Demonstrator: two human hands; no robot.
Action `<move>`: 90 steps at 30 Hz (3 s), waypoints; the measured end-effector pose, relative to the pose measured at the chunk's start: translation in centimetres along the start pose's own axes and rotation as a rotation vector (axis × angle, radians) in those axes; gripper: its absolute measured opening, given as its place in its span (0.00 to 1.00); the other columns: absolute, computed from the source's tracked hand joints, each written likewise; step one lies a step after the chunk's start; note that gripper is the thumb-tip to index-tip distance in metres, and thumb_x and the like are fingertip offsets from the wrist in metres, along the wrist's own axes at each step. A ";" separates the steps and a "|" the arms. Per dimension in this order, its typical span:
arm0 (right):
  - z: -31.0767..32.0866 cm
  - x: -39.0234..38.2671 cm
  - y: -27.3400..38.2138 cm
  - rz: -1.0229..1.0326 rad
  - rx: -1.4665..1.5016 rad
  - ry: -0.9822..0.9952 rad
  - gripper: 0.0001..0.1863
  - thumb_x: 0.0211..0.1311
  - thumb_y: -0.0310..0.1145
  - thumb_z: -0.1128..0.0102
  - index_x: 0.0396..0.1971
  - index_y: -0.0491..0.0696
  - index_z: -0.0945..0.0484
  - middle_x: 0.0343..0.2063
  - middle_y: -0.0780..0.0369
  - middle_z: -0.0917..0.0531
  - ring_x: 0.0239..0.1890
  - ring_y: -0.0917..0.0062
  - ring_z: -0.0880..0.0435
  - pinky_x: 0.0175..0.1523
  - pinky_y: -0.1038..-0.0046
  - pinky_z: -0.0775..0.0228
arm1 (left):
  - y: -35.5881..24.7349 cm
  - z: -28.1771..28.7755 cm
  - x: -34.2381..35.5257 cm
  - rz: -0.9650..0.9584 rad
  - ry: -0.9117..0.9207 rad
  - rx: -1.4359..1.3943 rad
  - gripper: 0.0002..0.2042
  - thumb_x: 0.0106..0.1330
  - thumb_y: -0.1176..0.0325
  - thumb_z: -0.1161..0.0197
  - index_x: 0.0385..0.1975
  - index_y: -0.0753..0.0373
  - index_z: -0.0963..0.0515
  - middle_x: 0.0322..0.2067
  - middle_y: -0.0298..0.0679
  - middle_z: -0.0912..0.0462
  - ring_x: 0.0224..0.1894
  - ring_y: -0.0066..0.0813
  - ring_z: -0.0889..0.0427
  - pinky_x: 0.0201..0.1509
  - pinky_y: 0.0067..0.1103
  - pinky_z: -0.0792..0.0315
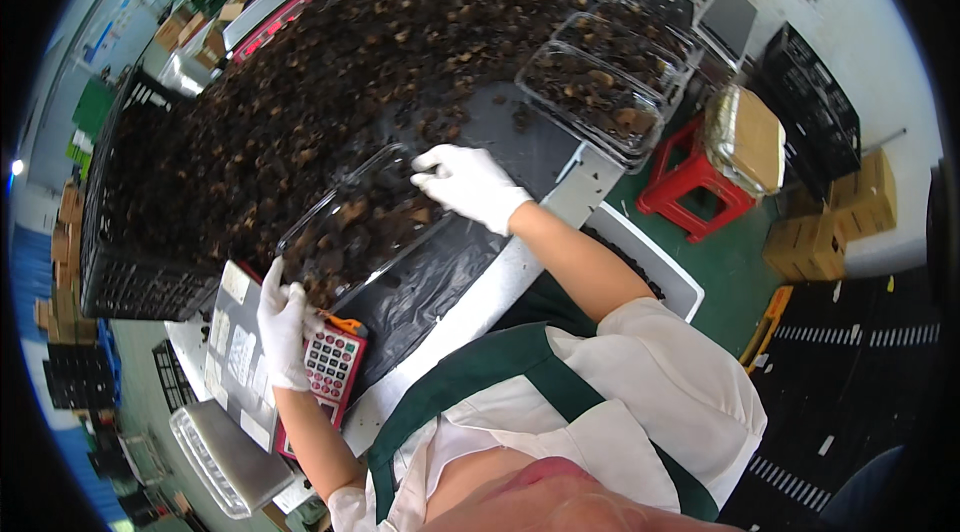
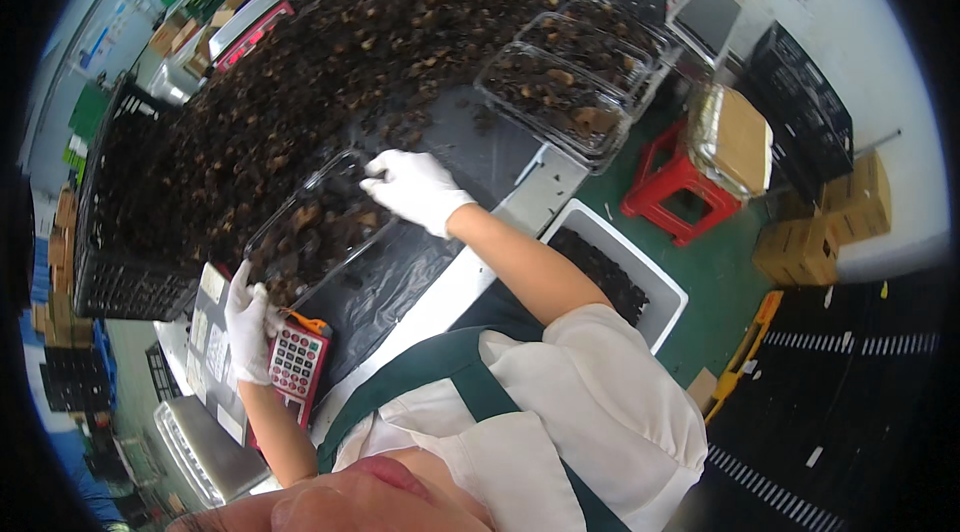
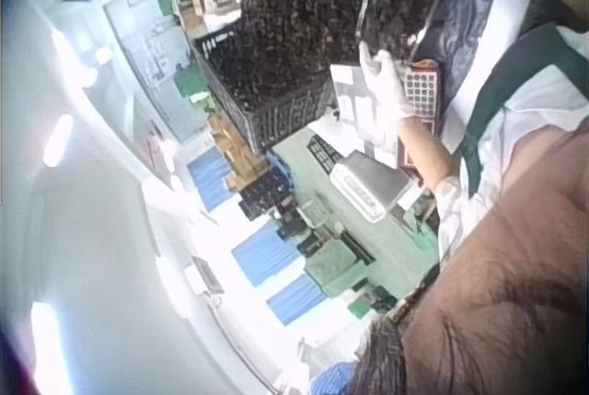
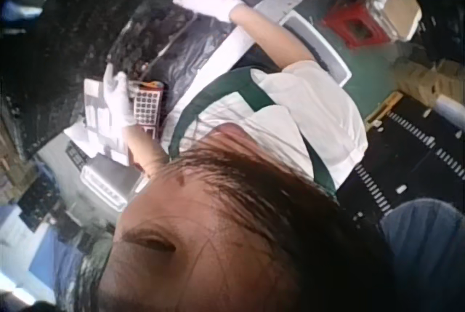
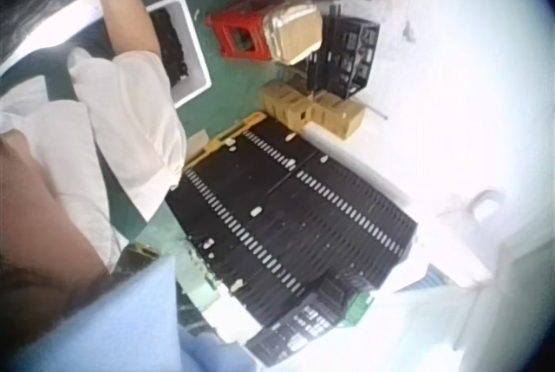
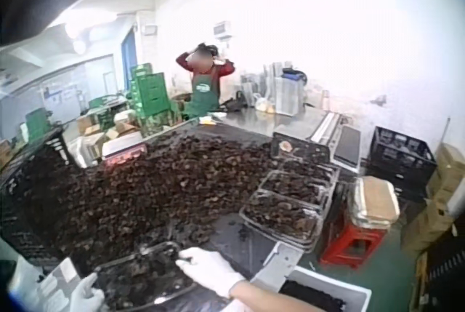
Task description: The person weighs dried black fungus on a digital scale, placing portions into clear plastic trays. They repeatedly adjust the amount to reach a target weight, then move the filled trays to a stack on the right side of the table.
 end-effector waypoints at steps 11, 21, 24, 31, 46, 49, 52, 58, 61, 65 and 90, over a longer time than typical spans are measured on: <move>21.9 -7.1 -11.5 -0.102 0.101 -0.671 0.17 0.67 0.38 0.29 0.50 0.44 0.16 0.24 0.65 0.15 0.23 0.84 0.19 0.32 0.76 0.25 | -12.7 -27.9 10.9 -0.216 0.615 0.066 0.27 0.74 0.71 0.41 0.73 0.65 0.33 0.29 0.28 0.24 0.23 0.16 0.22 0.26 0.15 0.32; 29.5 -8.5 -18.6 -0.214 0.326 -0.885 0.23 0.72 0.37 0.33 0.58 0.38 0.21 0.21 0.70 0.19 0.18 0.91 0.32 0.23 0.83 0.43 | -16.9 -48.2 18.9 -0.519 0.587 0.109 0.18 0.72 0.71 0.44 0.59 0.66 0.20 0.47 0.45 0.12 0.49 0.34 0.15 0.58 0.27 0.26; 29.3 -8.8 -19.3 -0.270 0.358 -0.868 0.22 0.73 0.38 0.34 0.59 0.40 0.21 0.23 0.68 0.18 0.18 0.91 0.33 0.23 0.84 0.43 | -15.7 -49.7 19.8 -0.457 0.619 0.227 0.16 0.77 0.69 0.43 0.59 0.66 0.19 0.48 0.40 0.13 0.49 0.25 0.19 0.59 0.22 0.28; 25.6 -10.1 -13.5 -0.045 0.135 -1.067 0.15 0.78 0.32 0.43 0.58 0.44 0.18 0.29 0.66 0.15 0.20 0.93 0.34 0.26 0.87 0.44 | -15.7 -40.8 16.3 -0.690 0.335 0.203 0.21 0.72 0.63 0.44 0.61 0.65 0.22 0.50 0.53 0.19 0.54 0.46 0.18 0.60 0.32 0.25; 5.1 -8.6 20.0 1.030 -0.140 0.531 0.22 0.49 0.29 0.27 0.47 0.41 0.17 0.40 0.54 0.14 0.42 0.64 0.14 0.52 0.66 0.23 | -3.2 -7.6 -8.9 -0.467 -0.268 0.273 0.26 0.67 0.82 0.41 0.66 0.60 0.27 0.44 0.44 0.21 0.44 0.38 0.17 0.50 0.26 0.23; 4.3 -8.7 20.8 1.229 -0.057 0.406 0.20 0.50 0.28 0.28 0.46 0.41 0.17 0.39 0.54 0.14 0.40 0.65 0.14 0.50 0.67 0.23 | 1.7 -3.2 -11.4 -0.400 -0.375 0.149 0.28 0.69 0.88 0.49 0.71 0.65 0.32 0.50 0.36 0.24 0.47 0.22 0.24 0.56 0.20 0.28; 3.7 -9.5 21.4 1.451 0.044 0.327 0.19 0.50 0.27 0.29 0.45 0.41 0.16 0.38 0.54 0.14 0.39 0.65 0.14 0.48 0.68 0.23 | 2.6 -0.4 -14.5 -0.218 -0.444 -0.094 0.26 0.71 0.86 0.49 0.69 0.64 0.31 0.58 0.38 0.25 0.54 0.22 0.24 0.62 0.20 0.29; 2.5 -13.5 21.5 1.862 0.237 0.150 0.17 0.51 0.25 0.31 0.43 0.42 0.15 0.37 0.55 0.13 0.36 0.65 0.15 0.45 0.70 0.24 | 3.4 10.2 -19.1 -0.223 -0.786 0.371 0.21 0.70 0.82 0.43 0.62 0.60 0.23 0.53 0.38 0.19 0.54 0.26 0.19 0.59 0.23 0.26; 1.6 -14.9 21.2 1.928 0.258 0.045 0.16 0.51 0.23 0.32 0.43 0.43 0.14 0.36 0.55 0.13 0.35 0.65 0.15 0.43 0.71 0.24 | 2.0 18.0 -20.6 -0.465 -1.097 1.092 0.22 0.67 0.81 0.38 0.61 0.55 0.22 0.50 0.43 0.17 0.50 0.36 0.16 0.58 0.29 0.23; 0.9 -14.9 19.9 1.890 0.242 -0.066 0.15 0.52 0.22 0.34 0.42 0.43 0.13 0.35 0.56 0.13 0.33 0.66 0.15 0.41 0.72 0.24 | 6.7 26.7 -23.1 -0.128 -1.297 1.299 0.13 0.73 0.66 0.40 0.55 0.58 0.19 0.46 0.47 0.15 0.50 0.50 0.18 0.56 0.39 0.23; -36.3 27.0 15.7 0.482 -0.681 0.297 0.31 0.67 0.44 0.33 0.69 0.59 0.27 0.72 0.63 0.30 0.67 0.61 0.23 0.68 0.61 0.28 | 2.7 18.8 -22.3 -0.400 -1.178 1.390 0.07 0.68 0.70 0.32 0.44 0.57 0.16 0.39 0.37 0.14 0.40 0.37 0.15 0.41 0.30 0.22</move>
Point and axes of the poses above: each hand's wrist, its own x-axis towards the middle knuckle, its own z-axis out of the back of the hand, y = z × x, the point moved 5 cm from there along x, towards the middle knuckle
